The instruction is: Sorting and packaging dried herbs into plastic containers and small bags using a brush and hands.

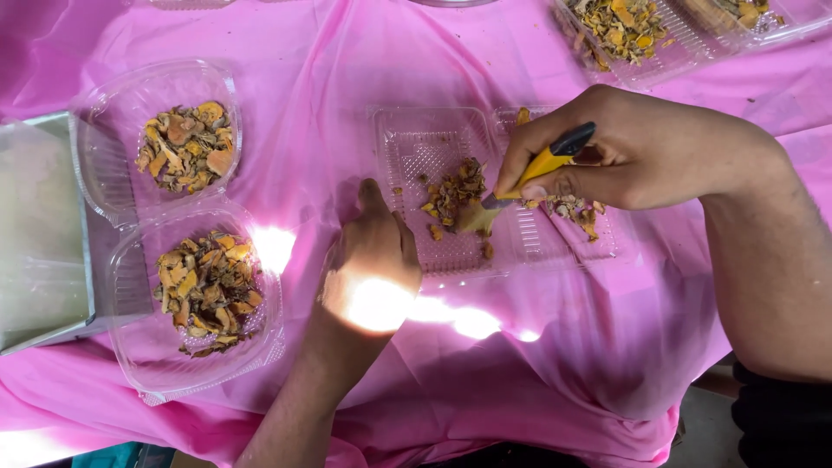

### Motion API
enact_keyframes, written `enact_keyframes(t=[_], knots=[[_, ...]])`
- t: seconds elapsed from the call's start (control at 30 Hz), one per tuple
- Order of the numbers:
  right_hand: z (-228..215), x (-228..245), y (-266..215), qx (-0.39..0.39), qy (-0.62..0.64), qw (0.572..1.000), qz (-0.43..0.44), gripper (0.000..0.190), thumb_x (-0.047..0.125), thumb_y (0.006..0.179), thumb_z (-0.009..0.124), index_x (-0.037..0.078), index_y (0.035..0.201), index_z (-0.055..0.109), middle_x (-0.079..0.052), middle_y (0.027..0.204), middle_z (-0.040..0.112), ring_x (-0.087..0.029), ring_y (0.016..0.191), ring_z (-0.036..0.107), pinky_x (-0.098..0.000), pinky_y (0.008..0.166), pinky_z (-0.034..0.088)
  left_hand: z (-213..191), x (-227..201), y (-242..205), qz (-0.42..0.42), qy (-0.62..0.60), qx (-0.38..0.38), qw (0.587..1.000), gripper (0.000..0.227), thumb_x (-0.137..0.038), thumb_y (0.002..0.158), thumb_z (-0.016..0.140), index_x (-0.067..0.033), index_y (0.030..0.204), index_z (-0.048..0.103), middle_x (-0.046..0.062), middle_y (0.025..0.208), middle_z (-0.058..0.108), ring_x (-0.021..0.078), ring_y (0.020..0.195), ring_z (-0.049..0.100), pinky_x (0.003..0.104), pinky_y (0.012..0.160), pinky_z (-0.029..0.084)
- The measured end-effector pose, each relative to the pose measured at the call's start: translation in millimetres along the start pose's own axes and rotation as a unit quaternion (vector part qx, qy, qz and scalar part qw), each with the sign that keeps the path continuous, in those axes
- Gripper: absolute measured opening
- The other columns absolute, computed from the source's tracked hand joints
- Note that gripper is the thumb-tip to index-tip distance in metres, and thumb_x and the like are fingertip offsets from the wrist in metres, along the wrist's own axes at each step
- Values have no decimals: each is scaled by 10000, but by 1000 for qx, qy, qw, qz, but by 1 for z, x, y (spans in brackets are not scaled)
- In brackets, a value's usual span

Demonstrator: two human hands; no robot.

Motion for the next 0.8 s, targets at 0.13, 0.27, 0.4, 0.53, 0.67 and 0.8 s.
enact_keyframes(t=[0.13,0.27,0.4,0.53,0.67,0.8], knots=[[-3,11,-6,-23,23,997,-65,239,71,892,667,61,1116,751,-52,974,819,-120,735,759,-230,571,553,-5,-1,0,36,-37,-39,998,296,-69,949,479,-74,1228,381,74,864,610,277,730,718,447,635,602],[19,23,1,56,46,994,-86,194,176,933,634,93,1063,751,-23,970,855,-113,805,810,-234,683,632,1,6,7,-83,-28,6,996,366,-24,924,396,-164,1262,390,126,1118,617,393,1011,697,559,808,582],[15,7,4,65,39,996,-47,219,98,897,644,92,1081,762,-28,1046,889,-119,894,883,-227,773,700,-10,-10,-11,125,38,-79,988,354,-19,979,481,-3,1327,425,127,1054,614,225,885,690,306,772,595],[-1,5,1,-5,0,998,-56,273,62,882,635,94,1125,756,-34,1039,855,-142,852,818,-271,730,644,12,12,17,48,8,-111,993,581,-233,1018,395,-41,1556,294,313,1367,527,475,1080,653,580,893,571],[-1,9,-4,-74,59,991,-90,219,72,901,685,75,1092,792,-39,941,835,-87,687,714,-212,564,524,8,11,10,124,76,-241,959,534,-293,1066,356,26,1489,419,292,1213,654,349,770,745,448,685,646],[-3,10,4,-98,103,977,-161,215,-13,891,702,2,1103,737,-117,993,798,-160,867,774,-240,745,609,22,29,20,44,-9,-144,989,640,-425,1045,287,-128,1609,233,311,1378,565,493,940,713,606,870,599]])
Point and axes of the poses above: each hand's wrist, its own y-axis towards the middle knuckle, its own z-axis out of the palm, x = y × z, the point moved 8 cm from there along y, towards the middle knuckle
